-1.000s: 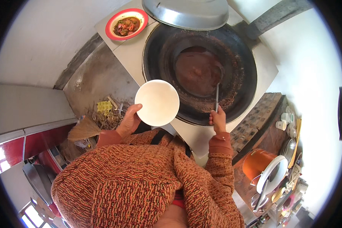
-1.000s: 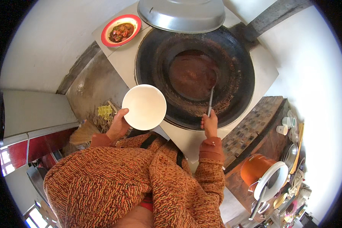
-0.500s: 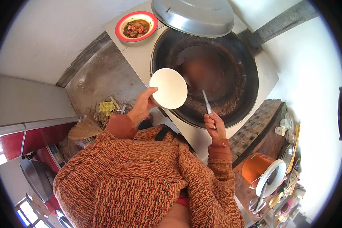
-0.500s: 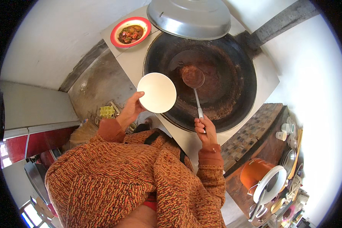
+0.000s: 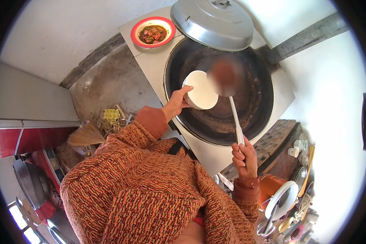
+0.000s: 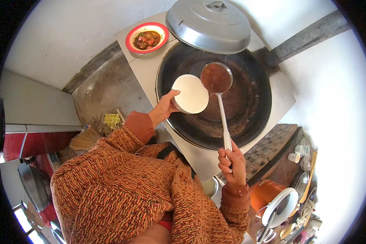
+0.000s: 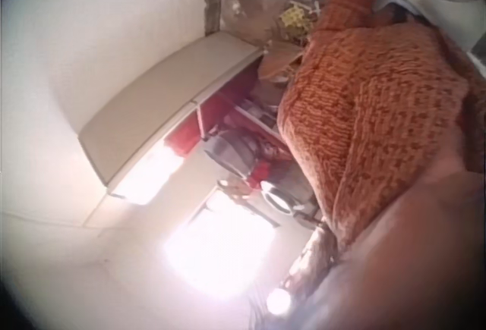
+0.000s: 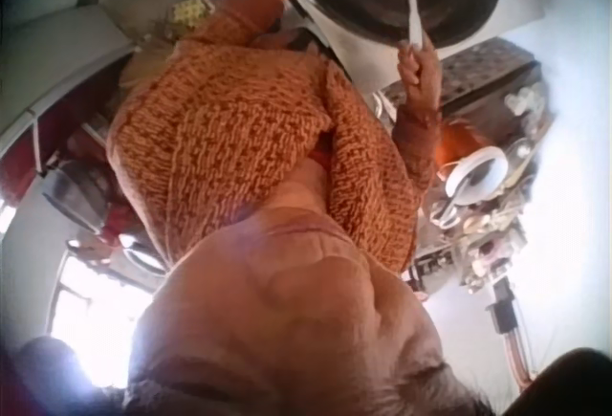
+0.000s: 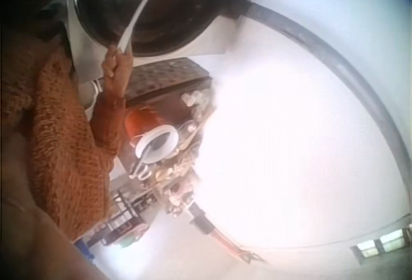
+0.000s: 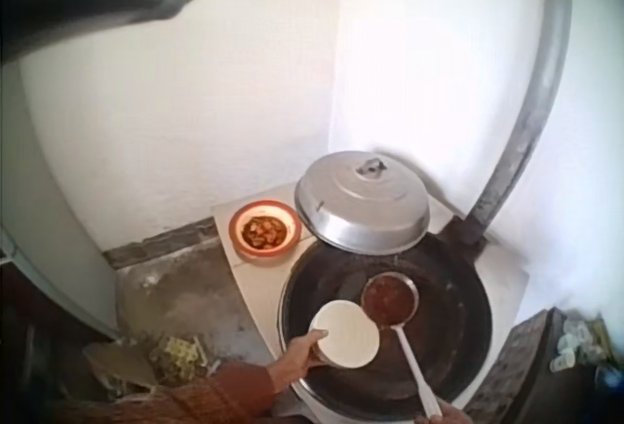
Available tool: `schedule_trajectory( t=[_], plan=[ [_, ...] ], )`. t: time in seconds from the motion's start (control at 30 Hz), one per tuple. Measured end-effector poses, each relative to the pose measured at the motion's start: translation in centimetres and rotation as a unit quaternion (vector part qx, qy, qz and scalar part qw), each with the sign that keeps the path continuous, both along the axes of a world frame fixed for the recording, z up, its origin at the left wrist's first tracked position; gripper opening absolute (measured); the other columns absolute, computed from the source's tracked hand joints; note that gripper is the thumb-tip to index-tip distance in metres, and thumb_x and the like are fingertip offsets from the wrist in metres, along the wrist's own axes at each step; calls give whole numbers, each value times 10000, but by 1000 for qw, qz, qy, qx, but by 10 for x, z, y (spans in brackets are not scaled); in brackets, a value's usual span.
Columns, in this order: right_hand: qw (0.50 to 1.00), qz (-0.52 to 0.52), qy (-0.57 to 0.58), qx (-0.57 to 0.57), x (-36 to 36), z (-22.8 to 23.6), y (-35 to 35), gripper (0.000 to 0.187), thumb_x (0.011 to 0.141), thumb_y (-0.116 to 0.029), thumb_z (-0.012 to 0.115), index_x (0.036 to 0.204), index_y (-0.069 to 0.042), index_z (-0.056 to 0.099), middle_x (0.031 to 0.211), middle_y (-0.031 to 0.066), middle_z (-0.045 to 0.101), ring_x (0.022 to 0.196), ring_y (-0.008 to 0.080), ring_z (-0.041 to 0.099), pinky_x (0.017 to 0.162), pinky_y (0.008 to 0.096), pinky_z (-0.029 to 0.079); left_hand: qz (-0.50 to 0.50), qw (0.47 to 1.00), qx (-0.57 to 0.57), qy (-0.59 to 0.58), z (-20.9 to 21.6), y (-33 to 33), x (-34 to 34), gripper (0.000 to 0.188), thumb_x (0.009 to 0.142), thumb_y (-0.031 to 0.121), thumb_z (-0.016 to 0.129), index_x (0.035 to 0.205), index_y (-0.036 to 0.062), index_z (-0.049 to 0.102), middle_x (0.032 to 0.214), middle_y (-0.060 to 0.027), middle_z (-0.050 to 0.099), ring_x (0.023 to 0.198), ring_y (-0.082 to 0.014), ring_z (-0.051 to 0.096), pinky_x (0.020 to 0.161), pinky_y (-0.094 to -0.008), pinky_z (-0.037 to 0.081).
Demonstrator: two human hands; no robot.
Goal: The person uses a ladle to scoop a dark brown liquid from a large wok and pours it into three separate white bowls. The person then picks up a red plate containing a cooked vegetable dish and places it on the table alongside the bowls of soup.
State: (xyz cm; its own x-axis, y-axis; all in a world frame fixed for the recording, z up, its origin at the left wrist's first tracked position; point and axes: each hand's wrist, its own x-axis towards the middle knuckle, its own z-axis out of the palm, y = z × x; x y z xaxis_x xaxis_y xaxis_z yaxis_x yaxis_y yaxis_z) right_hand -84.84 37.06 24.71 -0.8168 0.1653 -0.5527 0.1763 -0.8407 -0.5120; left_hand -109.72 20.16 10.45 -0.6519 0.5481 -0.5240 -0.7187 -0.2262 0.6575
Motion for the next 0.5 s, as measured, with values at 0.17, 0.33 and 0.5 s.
schedule_trajectory(
  t=[0.17,0.33,0.5],
  plan=[
    [998,12,-19,56,11,14,-10,559,879,10,450,1407,-82,291,817,76,499,493,35,333,373,146,292,-5,999,34,-6,11,16,-3,642,770,404,608,1224,-29,469,1109,-181,572,993,-266,592,890,-427,466],
    [989,20,-35,141,23,13,-26,584,876,3,478,1416,-100,282,799,52,509,488,37,352,390,159,287,-2,998,63,-3,19,18,-1,603,792,397,587,1216,-13,457,1117,-169,563,992,-257,595,870,-412,492],
    [949,43,-50,308,35,0,-42,611,885,-10,494,1435,-113,248,799,-7,494,516,22,375,428,166,305,9,995,100,-14,14,9,2,564,807,381,577,1219,14,459,1137,-143,558,1007,-245,586,892,-409,479]
  ],
)
